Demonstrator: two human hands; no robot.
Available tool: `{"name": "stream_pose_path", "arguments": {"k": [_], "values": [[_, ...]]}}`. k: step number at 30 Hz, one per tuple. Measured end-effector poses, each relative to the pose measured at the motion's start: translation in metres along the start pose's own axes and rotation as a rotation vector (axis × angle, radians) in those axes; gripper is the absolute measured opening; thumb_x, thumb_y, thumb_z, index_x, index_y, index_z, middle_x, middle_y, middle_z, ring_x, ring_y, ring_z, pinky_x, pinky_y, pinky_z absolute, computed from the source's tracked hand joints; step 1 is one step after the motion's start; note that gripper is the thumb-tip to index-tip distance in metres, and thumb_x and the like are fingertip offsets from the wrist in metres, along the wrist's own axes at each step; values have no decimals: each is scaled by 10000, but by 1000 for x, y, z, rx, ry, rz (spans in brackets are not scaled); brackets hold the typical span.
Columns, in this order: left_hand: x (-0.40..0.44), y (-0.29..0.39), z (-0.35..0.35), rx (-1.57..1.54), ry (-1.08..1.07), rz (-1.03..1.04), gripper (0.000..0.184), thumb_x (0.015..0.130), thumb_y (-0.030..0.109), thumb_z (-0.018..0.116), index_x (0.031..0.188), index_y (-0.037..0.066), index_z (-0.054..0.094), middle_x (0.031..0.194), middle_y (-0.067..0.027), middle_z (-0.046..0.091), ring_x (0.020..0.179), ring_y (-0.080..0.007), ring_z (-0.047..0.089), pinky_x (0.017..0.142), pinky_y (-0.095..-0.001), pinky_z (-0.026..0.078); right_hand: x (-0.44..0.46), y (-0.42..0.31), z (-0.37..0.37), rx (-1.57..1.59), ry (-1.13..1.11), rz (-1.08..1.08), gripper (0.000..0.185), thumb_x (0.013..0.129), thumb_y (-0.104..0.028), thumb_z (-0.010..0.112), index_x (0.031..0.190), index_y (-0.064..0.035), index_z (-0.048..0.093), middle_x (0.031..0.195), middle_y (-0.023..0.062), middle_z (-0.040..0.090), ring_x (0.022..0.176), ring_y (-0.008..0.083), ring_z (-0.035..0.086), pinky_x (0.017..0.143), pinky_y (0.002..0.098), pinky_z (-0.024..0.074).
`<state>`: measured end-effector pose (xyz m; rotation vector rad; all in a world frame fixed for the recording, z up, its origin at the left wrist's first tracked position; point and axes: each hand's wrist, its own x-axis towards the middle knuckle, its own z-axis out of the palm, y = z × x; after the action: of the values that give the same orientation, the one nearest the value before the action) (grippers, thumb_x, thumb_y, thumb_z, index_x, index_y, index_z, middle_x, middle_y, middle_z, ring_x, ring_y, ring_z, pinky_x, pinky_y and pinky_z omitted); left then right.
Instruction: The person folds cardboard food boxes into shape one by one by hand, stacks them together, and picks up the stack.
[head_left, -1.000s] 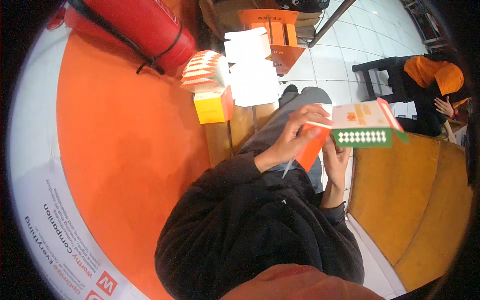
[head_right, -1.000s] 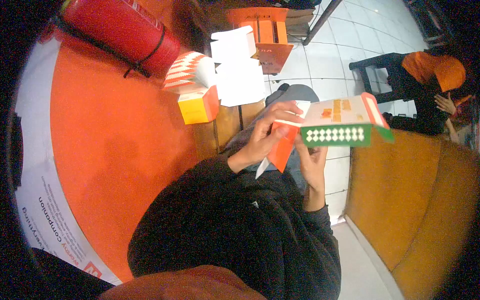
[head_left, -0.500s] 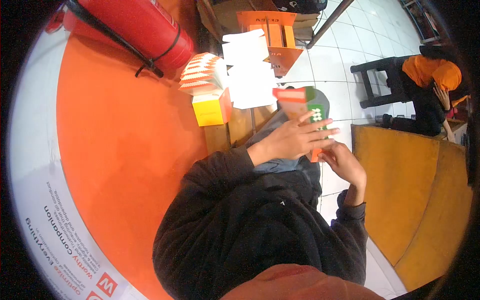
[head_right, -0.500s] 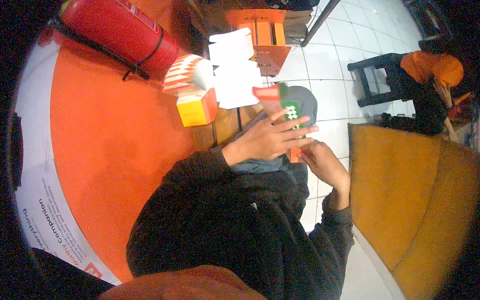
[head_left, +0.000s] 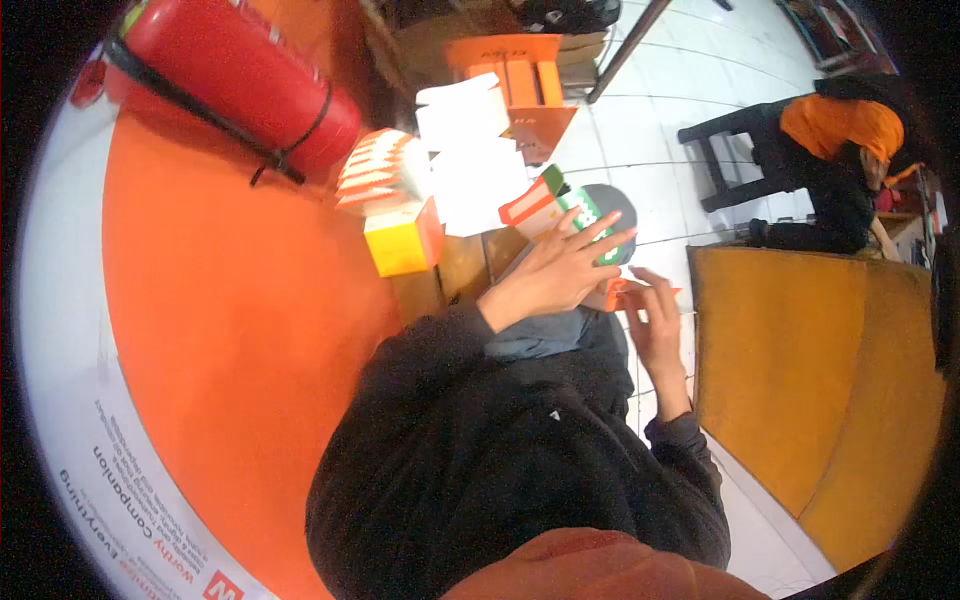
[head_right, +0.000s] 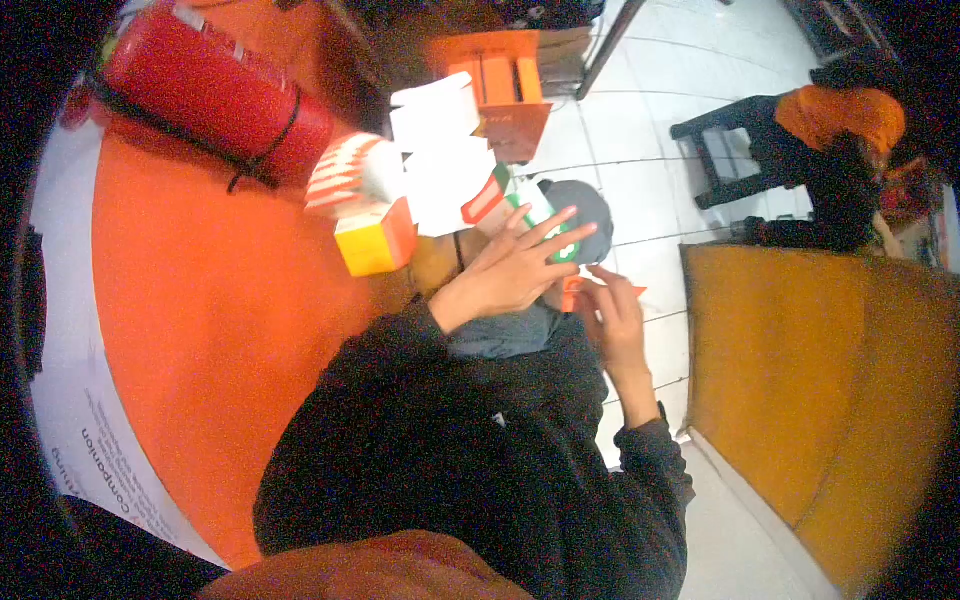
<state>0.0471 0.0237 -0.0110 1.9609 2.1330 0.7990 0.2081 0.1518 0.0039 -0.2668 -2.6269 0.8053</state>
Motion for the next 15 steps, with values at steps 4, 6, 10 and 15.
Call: {"name": "stream_pose_path", "arguments": {"k": [4,6,10,15], "values": [[-2,0,-1,49,-88,10,323,835,146,548,1142,194,636,1552,7,238,1434,-238,204,1096,-603,187,6,-1,-2,54,-58,109,156,806,-7,649,953,-14,598,945,143,639,837,325,609,728,395,489],[-2,0,-4,25,-82,29,320,840,144,542,1143,188,635,1555,7,231,1434,-240,203,1103,-598,169,12,-8,-10,55,-75,70,139,815,-21,651,943,-16,597,890,136,641,774,301,612,684,369,492],[-5,5,-14,-51,-150,43,259,873,189,530,1103,183,648,1558,-4,225,1437,-281,184,1114,-596,123,20,1,-21,328,-290,262,209,792,-62,709,950,-19,578,705,100,615,619,178,583,600,316,476],[-6,14,-8,-107,-42,71,187,909,299,550,981,162,656,1530,-19,279,1435,-269,168,1119,-577,126,31,0,-30,655,-486,519,234,809,-77,718,979,-34,563,681,21,596,615,64,548,584,253,458]]}}
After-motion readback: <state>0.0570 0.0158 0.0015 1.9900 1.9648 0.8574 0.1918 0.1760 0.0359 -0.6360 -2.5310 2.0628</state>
